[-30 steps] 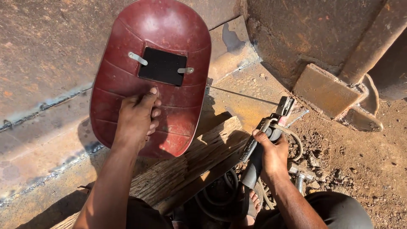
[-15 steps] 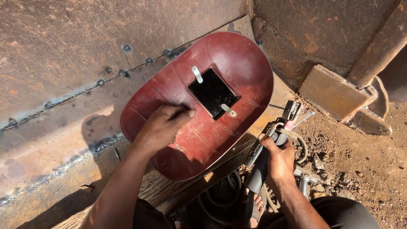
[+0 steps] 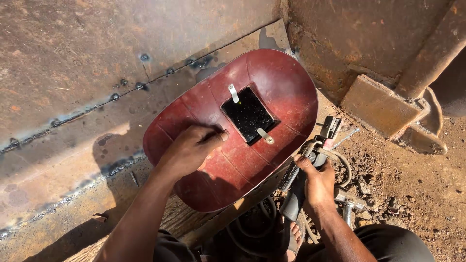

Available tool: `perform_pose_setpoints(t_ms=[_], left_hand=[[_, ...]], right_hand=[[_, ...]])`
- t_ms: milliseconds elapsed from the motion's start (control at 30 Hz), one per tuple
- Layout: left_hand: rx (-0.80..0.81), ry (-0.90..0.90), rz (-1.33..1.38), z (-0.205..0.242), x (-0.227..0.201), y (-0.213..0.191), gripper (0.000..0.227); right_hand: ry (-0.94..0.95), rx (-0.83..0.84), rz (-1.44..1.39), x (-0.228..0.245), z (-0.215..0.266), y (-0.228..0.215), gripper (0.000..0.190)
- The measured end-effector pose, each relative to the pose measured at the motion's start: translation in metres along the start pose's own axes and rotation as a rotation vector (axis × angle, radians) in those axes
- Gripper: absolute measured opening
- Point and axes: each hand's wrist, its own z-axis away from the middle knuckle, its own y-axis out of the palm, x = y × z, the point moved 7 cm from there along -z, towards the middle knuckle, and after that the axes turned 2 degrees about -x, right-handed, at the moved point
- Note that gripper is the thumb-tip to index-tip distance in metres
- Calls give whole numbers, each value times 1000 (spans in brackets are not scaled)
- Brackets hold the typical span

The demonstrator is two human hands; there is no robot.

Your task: Welding a metal plate onto a heavy equipment bucket.

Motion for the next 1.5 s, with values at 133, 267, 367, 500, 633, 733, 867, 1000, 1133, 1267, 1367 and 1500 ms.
perform_pose_setpoints(t_ms=[133, 267, 367, 500, 633, 733, 867, 1000, 1133, 1267, 1367, 1500], left_hand=[[8, -27, 4, 1, 2, 0, 45], [8, 2, -6, -1, 4, 1, 45], [8, 24, -19, -1, 4, 0, 45], [12, -1, -14, 0, 3, 0, 45], [-12, -104, 95, 2, 5, -4, 42], [-104, -177, 252, 2, 12, -16, 36], [-320, -321, 541, 16, 7, -40, 34], [-426, -356, 559, 18, 19, -49, 35], [-456, -317, 612, 18, 21, -52, 34], [-441, -331, 616, 17, 18, -49, 32], [-424, -377, 592, 20, 9, -45, 32], [-385, -388, 534, 18, 16, -40, 35]], right_hand=[[1, 7, -98, -6, -4, 0, 77], [17, 9, -178, 4, 3, 4, 74], [32, 6, -220, 4, 3, 6, 71], [19, -10, -235, 0, 2, 5, 69], [46, -18, -234, -16, -5, -2, 71], [-59, -62, -154, -20, -11, -16, 74], [10, -107, -350, 9, 8, -12, 87], [-18, -108, -138, -7, -4, -16, 81], [54, -70, -274, 6, 9, -4, 69], [94, -53, -296, 7, 12, -1, 62], [128, -42, -342, 6, 13, 2, 64], [127, -33, -343, 4, 12, 3, 67]])
